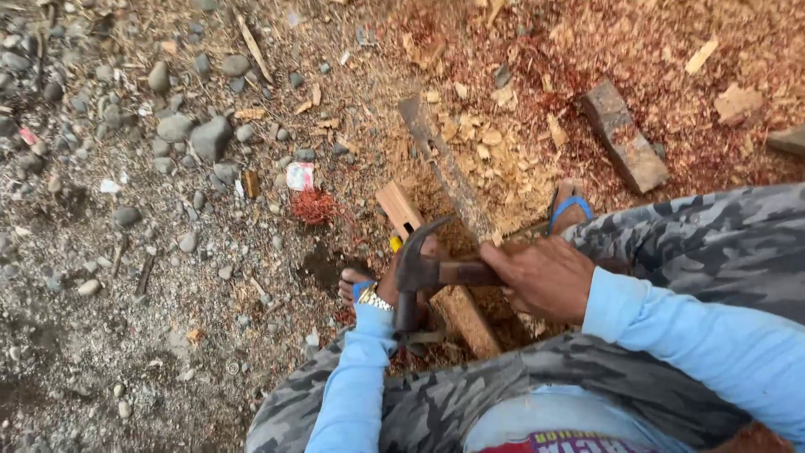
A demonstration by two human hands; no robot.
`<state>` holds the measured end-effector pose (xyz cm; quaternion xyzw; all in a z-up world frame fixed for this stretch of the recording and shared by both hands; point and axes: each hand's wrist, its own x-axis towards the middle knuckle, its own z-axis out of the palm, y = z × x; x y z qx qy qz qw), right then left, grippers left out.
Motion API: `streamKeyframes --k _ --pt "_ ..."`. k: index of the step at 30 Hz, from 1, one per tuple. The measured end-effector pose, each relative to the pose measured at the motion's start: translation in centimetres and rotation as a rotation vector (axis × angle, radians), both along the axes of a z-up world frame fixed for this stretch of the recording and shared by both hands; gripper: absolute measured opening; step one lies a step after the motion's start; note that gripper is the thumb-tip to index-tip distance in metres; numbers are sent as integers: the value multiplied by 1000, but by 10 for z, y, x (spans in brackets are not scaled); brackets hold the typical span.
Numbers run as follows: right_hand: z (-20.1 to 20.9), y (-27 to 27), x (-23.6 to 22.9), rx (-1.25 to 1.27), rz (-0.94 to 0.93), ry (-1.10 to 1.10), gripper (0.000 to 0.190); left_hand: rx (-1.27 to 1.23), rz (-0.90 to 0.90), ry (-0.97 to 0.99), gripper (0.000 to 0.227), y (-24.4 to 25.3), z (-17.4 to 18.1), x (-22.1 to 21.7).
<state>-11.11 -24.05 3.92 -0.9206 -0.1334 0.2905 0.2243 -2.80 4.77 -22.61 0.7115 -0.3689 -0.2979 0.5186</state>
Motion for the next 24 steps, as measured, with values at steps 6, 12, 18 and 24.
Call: streamKeyframes --k 6,12,18,24 --pt "-17 3 -2 -19 -93 20 50 284 123 603 13 -26 104 0" --pt "-3 -7 7 109 -102 -95 38 4 221 396 41 -21 114 -5" --pt "36 -19 23 145 -214 -221 24 -112 314 778 44 -24 167 20" --pt "8 -34 22 326 -278 -393 18 -48 126 -25 49 -62 218 25"
